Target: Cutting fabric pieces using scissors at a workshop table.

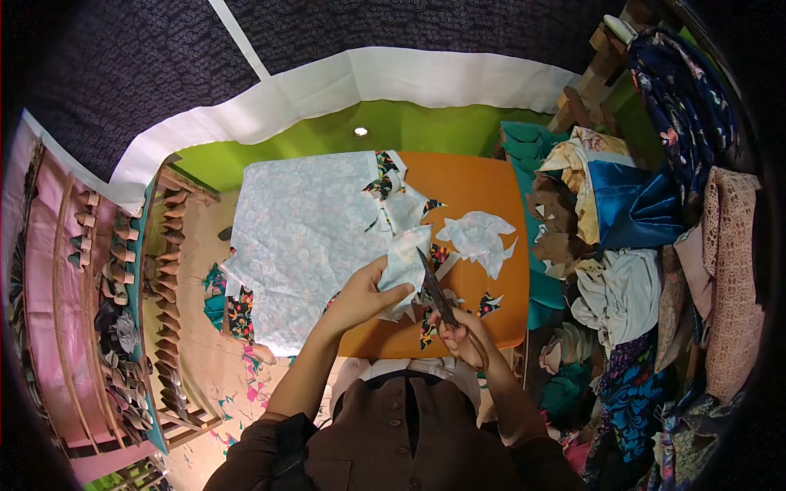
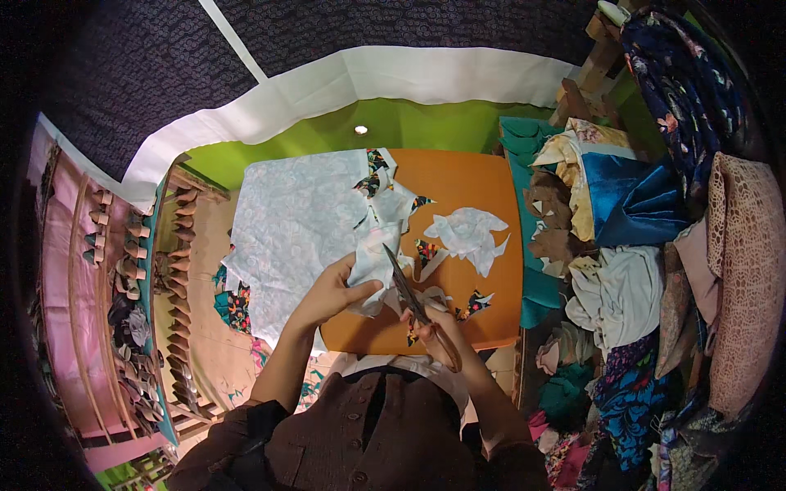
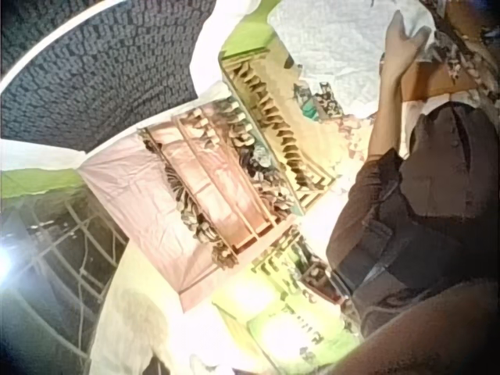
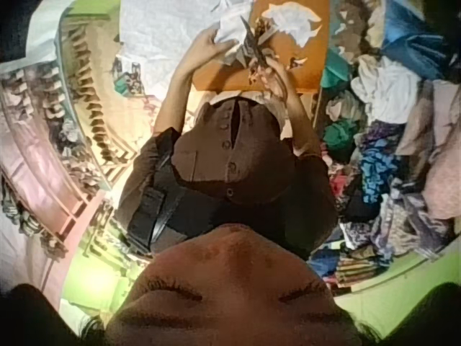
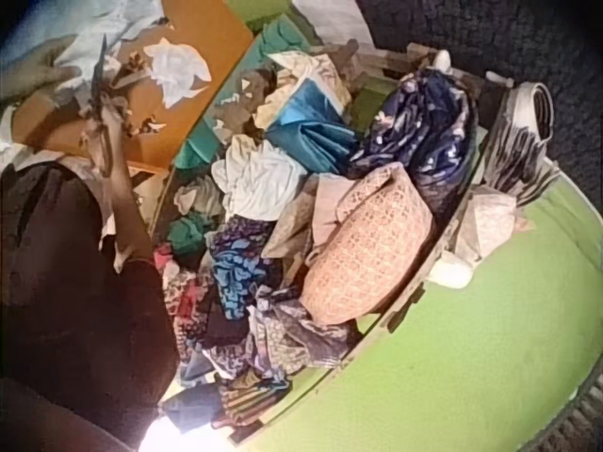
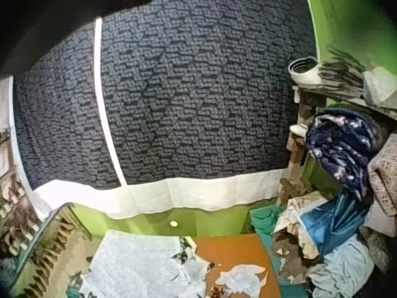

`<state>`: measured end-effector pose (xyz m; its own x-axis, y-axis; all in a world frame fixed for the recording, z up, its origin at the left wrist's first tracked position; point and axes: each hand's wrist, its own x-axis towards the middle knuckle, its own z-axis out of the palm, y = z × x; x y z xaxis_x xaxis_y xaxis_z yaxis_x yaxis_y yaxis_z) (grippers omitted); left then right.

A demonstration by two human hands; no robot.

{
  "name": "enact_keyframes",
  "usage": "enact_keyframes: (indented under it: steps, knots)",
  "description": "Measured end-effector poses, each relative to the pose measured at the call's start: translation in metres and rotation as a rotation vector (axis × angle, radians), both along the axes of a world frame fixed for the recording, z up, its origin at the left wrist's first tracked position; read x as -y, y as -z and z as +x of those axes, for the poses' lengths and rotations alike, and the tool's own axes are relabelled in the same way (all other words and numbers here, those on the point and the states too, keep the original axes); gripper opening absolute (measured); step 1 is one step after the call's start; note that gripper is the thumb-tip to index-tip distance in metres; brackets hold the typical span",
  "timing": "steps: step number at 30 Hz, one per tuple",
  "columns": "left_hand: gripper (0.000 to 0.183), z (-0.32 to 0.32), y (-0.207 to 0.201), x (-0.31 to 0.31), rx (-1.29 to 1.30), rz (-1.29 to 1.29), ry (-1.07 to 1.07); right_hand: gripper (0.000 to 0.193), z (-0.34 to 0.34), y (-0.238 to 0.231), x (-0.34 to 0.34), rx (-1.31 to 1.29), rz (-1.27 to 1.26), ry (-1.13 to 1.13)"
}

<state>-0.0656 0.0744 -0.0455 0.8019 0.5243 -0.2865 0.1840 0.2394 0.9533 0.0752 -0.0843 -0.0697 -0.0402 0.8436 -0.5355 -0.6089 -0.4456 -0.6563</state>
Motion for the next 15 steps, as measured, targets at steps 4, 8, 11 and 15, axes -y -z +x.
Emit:
enact_keyframes:
  steps: [4, 8, 11, 15]
  knots:
    - [0.025, 0.006, 0.002, 0.008, -0.097, 0.038, -0.059, 0.085, -0.001, -0.001, -0.001, 0.073, 0.039, 0.013]
    - [0.024, 0.013, -0.013, 0.015, -0.095, 0.017, -0.101, 0.088, -0.003, -0.025, -0.009, 0.157, 0.05, -0.008]
    - [0.022, 0.013, -0.025, 0.013, -0.198, 0.013, -0.04, 0.088, 0.001, -0.023, -0.01, 0.273, 0.126, -0.041]
    - [0.022, 0.012, -0.026, 0.009, -0.245, -0.029, -0.034, 0.087, 0.009, -0.024, -0.008, 0.223, 0.127, -0.11]
